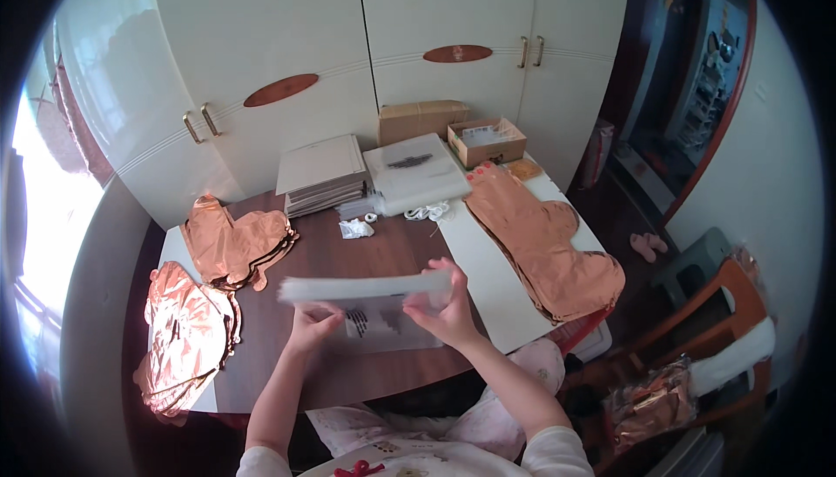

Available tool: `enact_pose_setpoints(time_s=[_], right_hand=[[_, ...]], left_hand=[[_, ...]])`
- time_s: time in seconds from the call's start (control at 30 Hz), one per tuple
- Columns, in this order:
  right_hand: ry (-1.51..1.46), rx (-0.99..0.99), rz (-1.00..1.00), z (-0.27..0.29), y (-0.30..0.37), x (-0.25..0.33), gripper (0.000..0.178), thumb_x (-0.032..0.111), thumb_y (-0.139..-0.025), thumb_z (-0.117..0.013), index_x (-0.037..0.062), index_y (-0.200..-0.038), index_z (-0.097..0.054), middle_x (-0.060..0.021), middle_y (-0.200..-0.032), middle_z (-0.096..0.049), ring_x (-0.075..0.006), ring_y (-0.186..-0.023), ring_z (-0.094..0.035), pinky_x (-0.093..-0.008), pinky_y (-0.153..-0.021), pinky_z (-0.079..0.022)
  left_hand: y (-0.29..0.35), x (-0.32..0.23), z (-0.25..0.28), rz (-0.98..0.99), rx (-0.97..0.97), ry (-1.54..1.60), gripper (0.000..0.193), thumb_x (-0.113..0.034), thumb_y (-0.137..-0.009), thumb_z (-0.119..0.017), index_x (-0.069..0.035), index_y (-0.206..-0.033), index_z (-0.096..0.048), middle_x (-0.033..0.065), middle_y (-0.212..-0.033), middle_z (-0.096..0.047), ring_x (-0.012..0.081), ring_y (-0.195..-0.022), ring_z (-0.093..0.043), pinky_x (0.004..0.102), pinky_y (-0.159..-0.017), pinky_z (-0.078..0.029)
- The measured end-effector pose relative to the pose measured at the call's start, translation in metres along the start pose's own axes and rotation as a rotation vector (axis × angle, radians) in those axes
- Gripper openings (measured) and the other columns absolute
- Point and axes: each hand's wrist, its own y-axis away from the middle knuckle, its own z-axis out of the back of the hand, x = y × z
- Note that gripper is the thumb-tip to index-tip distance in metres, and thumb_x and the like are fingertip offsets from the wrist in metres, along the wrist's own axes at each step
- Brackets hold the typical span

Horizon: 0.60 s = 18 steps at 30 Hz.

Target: The person is folding and organizing rose gold foil balloons at a table.

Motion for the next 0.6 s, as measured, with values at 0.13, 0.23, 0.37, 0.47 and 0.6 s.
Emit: enact_pose_setpoints(time_s=[0.13,0.23,0.37,0.47,0.6], right_hand=[[-0.145,-0.099,0.044,-0.007,0.006,0.013,0.083,0.002,-0.07,-0.07,0.0078,-0.133,-0.015,-0.013,-0.117,-0.043,-0.0216,-0.101,-0.053,-0.0365,-0.086,-0.044],[-0.143,-0.173,-0.022,-0.006,0.021,0.014,0.079,0.001,-0.073,-0.067,0.0056,-0.134,-0.017,-0.0119,-0.116,-0.044,-0.0203,-0.102,-0.052,-0.0353,-0.089,-0.042],[-0.236,-0.144,-0.201,0.0,0.027,0.01,0.074,0.006,-0.076,-0.068,0.0012,-0.134,-0.022,-0.0097,-0.114,-0.046,-0.0175,-0.106,-0.048,-0.034,-0.092,-0.039],[-0.197,-0.137,-0.116,0.007,0.017,0.019,0.074,0.016,-0.077,-0.07,0.0001,-0.133,-0.025,-0.0083,-0.112,-0.047,-0.0155,-0.105,-0.048,-0.0318,-0.091,-0.039],[-0.165,-0.174,-0.105,0.02,-0.01,0.027,0.044,0.037,-0.082,-0.063,0.0009,-0.103,-0.05,-0.0015,-0.089,-0.053,-0.008,-0.082,-0.049,-0.0223,-0.074,-0.04]], left_hand=[[0.006,0.008,0.003,0.068,-0.009,-0.085,0.009,-0.005,-0.074,-0.069,-0.001,-0.08,-0.064,0.0017,-0.082,-0.064,0.0106,-0.081,-0.058,0.0257,-0.073,-0.047],[0.011,0.014,0.0,0.024,-0.04,-0.145,0.01,-0.006,-0.075,-0.069,0.0,-0.081,-0.064,0.0033,-0.081,-0.064,0.0119,-0.079,-0.059,0.0258,-0.07,-0.048],[0.015,0.015,-0.001,-0.045,-0.082,-0.202,0.012,-0.007,-0.076,-0.068,-0.001,-0.086,-0.065,0.005,-0.084,-0.064,0.0128,-0.079,-0.06,0.0266,-0.07,-0.048],[0.015,0.015,0.001,-0.055,-0.031,-0.316,0.015,-0.007,-0.076,-0.067,-0.003,-0.09,-0.064,0.005,-0.089,-0.064,0.013,-0.081,-0.06,0.0274,-0.071,-0.048],[0.007,0.001,-0.014,-0.151,-0.048,-0.316,0.013,-0.007,-0.075,-0.068,-0.002,-0.086,-0.065,0.0049,-0.081,-0.064,0.0137,-0.079,-0.06,0.0276,-0.07,-0.048]])
